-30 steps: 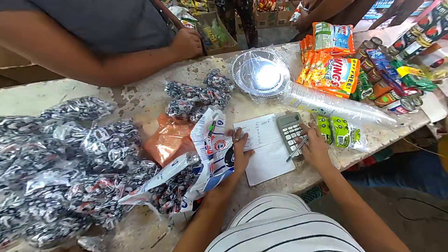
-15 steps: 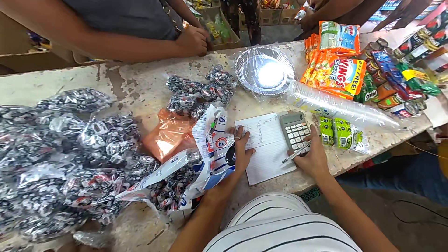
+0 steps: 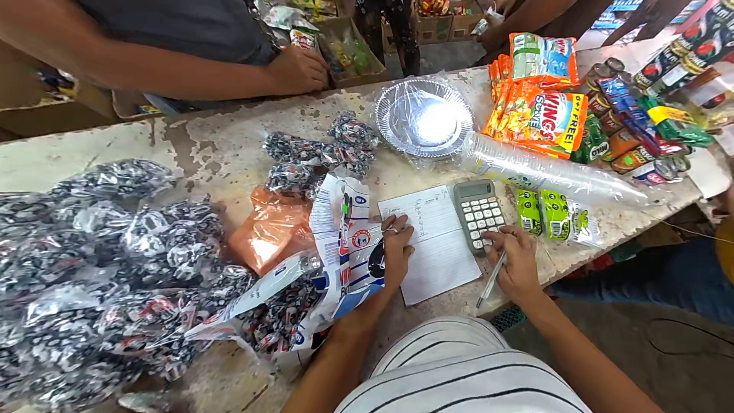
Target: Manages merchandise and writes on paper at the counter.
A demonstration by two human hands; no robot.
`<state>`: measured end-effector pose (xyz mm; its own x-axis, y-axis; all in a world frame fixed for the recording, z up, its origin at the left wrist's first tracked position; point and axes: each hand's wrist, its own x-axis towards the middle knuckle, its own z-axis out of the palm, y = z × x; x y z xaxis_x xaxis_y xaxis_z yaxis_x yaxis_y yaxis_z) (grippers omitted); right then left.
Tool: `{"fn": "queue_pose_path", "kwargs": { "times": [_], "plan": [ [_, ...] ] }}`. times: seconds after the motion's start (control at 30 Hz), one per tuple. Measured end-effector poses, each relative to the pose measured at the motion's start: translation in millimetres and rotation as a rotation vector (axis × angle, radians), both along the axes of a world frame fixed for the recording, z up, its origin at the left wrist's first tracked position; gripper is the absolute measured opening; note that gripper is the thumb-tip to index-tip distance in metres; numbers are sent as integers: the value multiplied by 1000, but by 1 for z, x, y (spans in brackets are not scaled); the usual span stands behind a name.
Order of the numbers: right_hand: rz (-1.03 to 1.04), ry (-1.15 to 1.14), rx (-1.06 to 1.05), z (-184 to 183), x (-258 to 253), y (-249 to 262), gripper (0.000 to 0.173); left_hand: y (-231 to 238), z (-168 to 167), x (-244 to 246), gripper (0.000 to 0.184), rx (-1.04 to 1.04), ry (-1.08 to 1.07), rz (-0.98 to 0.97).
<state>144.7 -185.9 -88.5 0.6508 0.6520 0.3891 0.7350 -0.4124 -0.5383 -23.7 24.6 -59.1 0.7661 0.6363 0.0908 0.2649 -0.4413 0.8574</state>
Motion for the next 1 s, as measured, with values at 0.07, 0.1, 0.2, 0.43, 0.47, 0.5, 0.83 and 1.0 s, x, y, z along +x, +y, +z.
{"fn": "queue_pose_path", "kwargs": {
  "times": [0.07,0.1,0.2,0.43,0.47,0.5,0.83,1.0],
  "plan": [
    [-2,-11,-20,5,0,9,27,0,2,1,26,-3,6,7],
    [-1,-30,-6,7,-1,15,27,-1,2,1,26,-4,8,8],
    [7,-87,-42,-2,5,32,28,0,2,0,26,-17,15,-7],
    [53,-4,20,-1,-10,-1,27,1,4,0,29,19,9,-15],
    [55,4,27,-4,-11,-6,26,0,3,0,29,36,6,-15],
    [60,26,51,-3,-9,-9,26,0,2,1,30,42,2,-12],
    [-149,-154,-22,-17,26,-28,24,-2,-6,2,30,159,-7,-1],
    [-139,-174,-54,-14,27,-25,23,-5,-15,5,27,179,-49,31]
  ]
}}
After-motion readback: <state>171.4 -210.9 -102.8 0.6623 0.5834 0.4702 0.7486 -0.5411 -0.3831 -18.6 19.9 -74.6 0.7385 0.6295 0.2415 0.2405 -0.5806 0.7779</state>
